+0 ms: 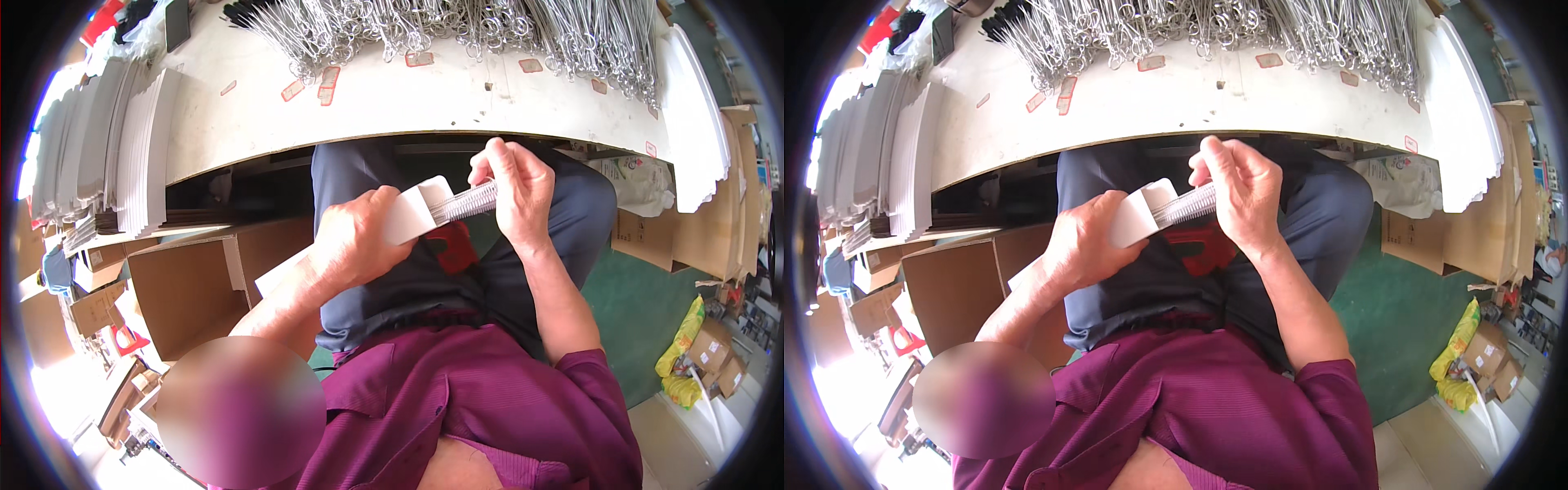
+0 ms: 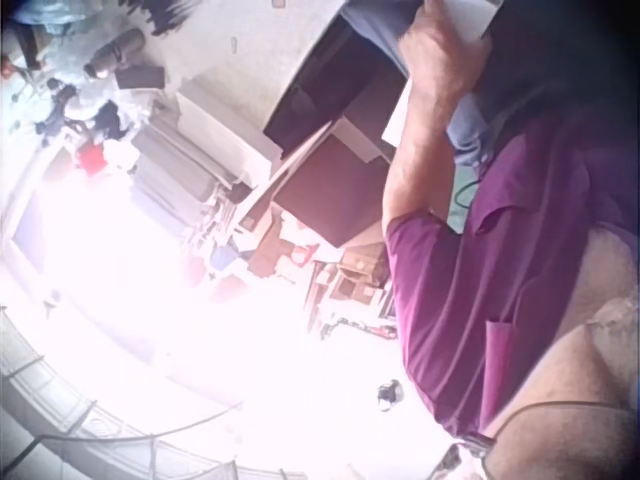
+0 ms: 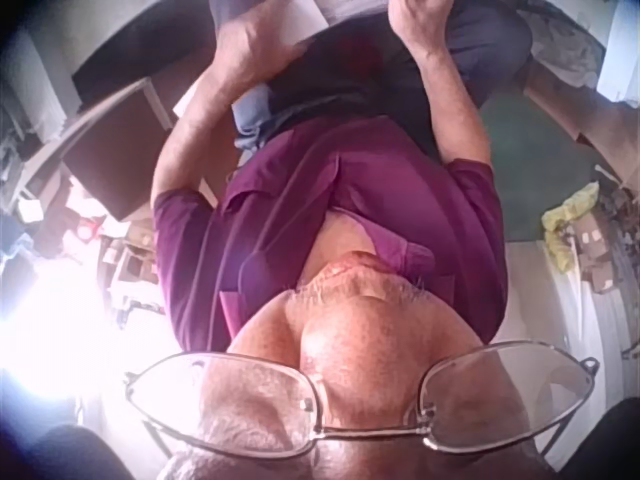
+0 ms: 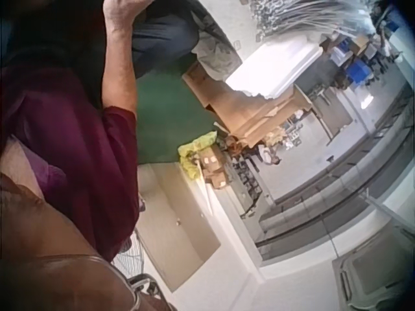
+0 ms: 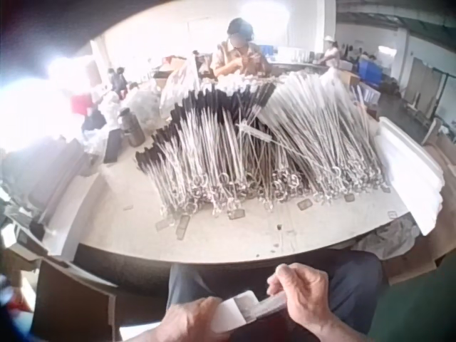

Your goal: Packing long-handled brushes into white cardboard sleeves at a work table.

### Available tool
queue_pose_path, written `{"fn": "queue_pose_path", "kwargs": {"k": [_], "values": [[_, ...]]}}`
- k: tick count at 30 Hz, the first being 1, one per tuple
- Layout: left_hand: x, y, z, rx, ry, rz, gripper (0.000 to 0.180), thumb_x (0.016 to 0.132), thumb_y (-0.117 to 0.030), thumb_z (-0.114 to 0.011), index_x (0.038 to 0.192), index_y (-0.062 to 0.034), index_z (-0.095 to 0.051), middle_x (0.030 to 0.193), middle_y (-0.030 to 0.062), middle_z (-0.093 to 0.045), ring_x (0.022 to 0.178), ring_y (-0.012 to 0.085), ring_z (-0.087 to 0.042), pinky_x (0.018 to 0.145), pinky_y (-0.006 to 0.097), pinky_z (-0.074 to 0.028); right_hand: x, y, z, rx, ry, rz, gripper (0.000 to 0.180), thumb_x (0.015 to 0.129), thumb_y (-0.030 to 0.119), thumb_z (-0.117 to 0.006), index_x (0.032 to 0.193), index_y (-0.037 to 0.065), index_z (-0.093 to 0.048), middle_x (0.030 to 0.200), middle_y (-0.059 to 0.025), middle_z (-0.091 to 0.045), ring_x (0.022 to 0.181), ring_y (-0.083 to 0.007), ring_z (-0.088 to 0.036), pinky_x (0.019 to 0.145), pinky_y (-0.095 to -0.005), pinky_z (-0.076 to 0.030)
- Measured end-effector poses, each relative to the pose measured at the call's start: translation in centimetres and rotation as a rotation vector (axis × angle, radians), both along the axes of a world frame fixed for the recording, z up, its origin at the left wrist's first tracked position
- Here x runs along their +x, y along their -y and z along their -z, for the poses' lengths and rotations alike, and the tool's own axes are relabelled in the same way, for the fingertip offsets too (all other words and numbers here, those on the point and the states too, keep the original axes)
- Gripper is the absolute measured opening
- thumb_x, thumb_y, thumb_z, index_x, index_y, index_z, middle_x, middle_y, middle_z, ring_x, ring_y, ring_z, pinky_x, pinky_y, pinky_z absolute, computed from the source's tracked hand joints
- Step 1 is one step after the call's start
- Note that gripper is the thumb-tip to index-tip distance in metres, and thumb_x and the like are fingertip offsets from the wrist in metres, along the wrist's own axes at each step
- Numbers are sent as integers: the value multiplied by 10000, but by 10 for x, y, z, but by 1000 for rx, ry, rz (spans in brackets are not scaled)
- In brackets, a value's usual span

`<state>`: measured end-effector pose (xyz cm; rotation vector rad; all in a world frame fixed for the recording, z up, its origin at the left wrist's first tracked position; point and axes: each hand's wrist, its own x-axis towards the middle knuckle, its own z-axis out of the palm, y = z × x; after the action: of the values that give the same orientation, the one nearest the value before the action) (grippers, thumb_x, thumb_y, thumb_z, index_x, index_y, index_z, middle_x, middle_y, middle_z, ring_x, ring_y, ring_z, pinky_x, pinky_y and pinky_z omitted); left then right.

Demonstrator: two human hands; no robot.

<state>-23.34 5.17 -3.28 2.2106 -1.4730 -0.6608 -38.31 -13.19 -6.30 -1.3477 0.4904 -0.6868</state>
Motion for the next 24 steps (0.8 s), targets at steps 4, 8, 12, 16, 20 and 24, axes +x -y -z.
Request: {"fn": "queue_pose_path", "kwargs": {"k": [4,8,12,16,20,24], "values": [[-13,0,8,-85,85,66,464,753,-199,-829,1119,-13,-613,887,167,-696,812,373,-719,709,460,-595,12,0,-5,-2,-55,96,296,1053,223,-637,903,-25,-699,736,-35,-673,700,-79,-633,653,-238,-504],[-9,6,7,-79,144,0,449,747,-191,-823,1102,-15,-612,885,159,-691,792,363,-719,694,454,-594,14,-8,-3,-46,-40,62,203,1052,163,-627,1032,-29,-691,837,-60,-710,783,-91,-657,731,-257,-536],[-9,6,12,-68,150,-57,437,746,-183,-820,1095,-17,-616,876,155,-691,782,363,-719,689,453,-595,14,-33,6,49,-11,62,156,1049,90,-607,1116,-35,-670,968,-96,-735,916,-128,-692,863,-280,-554],[-13,3,14,-74,162,-49,453,729,-170,-829,1096,-9,-617,886,166,-697,782,366,-722,685,450,-598,10,-43,14,74,-12,31,210,1074,101,-555,1209,-31,-646,1097,-134,-737,1053,-157,-690,939,-294,-537],[-17,3,17,-98,140,-42,486,714,-162,-834,1116,0,-614,910,178,-706,793,368,-729,675,448,-603,12,-51,13,25,-43,-16,300,1101,143,-499,1319,-39,-596,1223,-177,-714,1151,-190,-672,998,-301,-511],[-17,1,16,-110,147,-50,517,724,-191,-849,1142,-5,-609,922,176,-710,795,366,-731,678,444,-605,10,-43,13,-62,-61,-80,367,1108,181,-484,1388,-41,-564,1358,-186,-647,1264,-245,-617,1057,-350,-480]]}}
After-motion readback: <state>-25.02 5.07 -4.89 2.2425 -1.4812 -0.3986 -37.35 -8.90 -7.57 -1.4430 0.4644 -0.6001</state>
